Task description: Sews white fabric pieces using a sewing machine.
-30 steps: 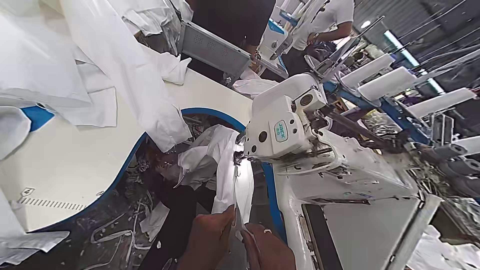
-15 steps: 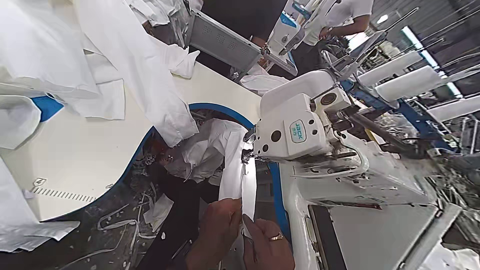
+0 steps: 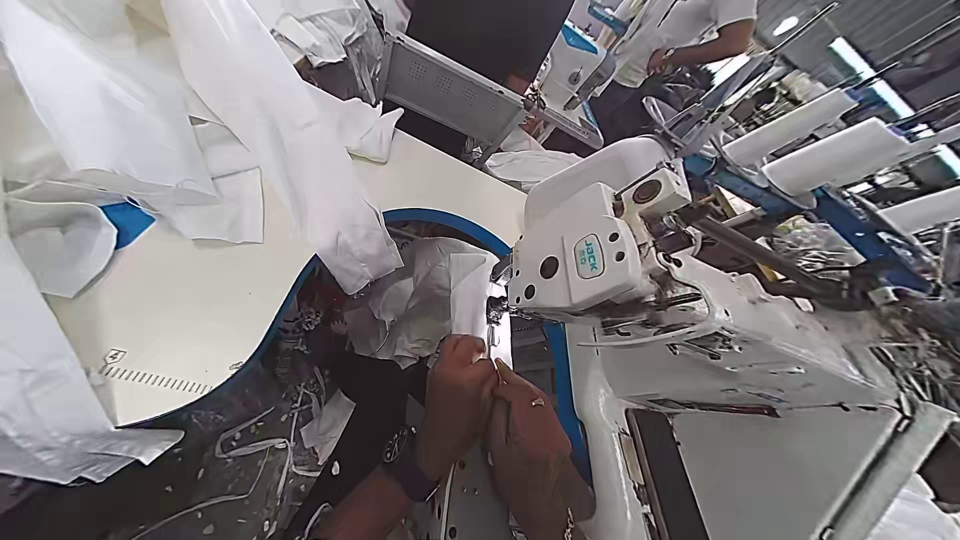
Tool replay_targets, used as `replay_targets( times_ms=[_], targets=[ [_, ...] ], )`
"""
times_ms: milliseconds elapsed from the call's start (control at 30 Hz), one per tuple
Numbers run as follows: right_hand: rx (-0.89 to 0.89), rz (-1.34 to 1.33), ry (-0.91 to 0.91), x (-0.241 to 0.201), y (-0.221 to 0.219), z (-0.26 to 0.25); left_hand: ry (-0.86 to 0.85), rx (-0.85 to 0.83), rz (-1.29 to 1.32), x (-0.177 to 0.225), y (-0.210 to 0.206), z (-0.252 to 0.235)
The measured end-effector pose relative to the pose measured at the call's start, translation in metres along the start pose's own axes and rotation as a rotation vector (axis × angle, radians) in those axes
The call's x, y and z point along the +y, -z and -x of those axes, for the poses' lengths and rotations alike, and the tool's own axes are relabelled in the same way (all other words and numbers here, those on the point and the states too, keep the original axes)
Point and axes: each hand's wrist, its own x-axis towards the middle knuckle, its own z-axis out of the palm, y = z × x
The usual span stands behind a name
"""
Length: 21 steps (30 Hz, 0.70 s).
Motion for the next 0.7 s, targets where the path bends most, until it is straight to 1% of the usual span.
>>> replay_targets(
  times_ms=[133,233,300,333,367,400,433,467,500,533,600,633,667,700],
  targets=[
    [-0.031,0.037,0.010,0.004,-0.007,-0.007,-0.053,0.000,-0.066,-0.003,-0.007,-0.005],
    [-0.068,0.057,0.008,0.001,-0.008,-0.002,-0.044,-0.091,-0.003,-0.003,0.013,-0.018],
    [-0.088,0.102,0.013,-0.003,-0.008,0.001,0.062,-0.181,0.077,0.002,0.039,-0.054],
    [-0.092,0.120,0.013,-0.005,-0.009,0.000,0.183,-0.259,0.126,0.000,0.049,-0.079],
    [-0.092,0.135,0.013,-0.009,-0.009,0.002,0.351,-0.368,0.227,-0.012,0.048,-0.098],
    [-0.100,0.149,0.013,-0.012,-0.007,0.005,0.529,-0.451,0.367,-0.031,0.031,-0.107],
    [-0.097,0.160,0.021,-0.013,-0.006,0.005,0.694,-0.535,0.523,-0.054,0.005,-0.113],
    [-0.090,0.161,0.021,-0.013,-0.007,0.004,0.819,-0.571,0.677,-0.073,-0.019,-0.119],
    [-0.085,0.152,0.018,-0.012,-0.008,0.002,0.877,-0.544,0.766,-0.086,-0.037,-0.131],
    [-0.084,0.139,0.009,-0.012,-0.009,-0.001,0.874,-0.502,0.806,-0.091,-0.046,-0.150],
    [-0.079,0.147,-0.002,-0.012,-0.010,0.001,0.833,-0.468,0.724,-0.089,-0.056,-0.179],
    [-0.079,0.160,0.002,-0.011,-0.008,0.002,0.838,-0.475,0.659,-0.087,-0.062,-0.183],
    [-0.083,0.166,0.001,-0.012,-0.007,0.002,0.856,-0.472,0.604,-0.087,-0.068,-0.177],
    [-0.076,0.155,-0.002,-0.014,-0.008,0.000,0.871,-0.435,0.558,-0.087,-0.070,-0.166]
  ],
)
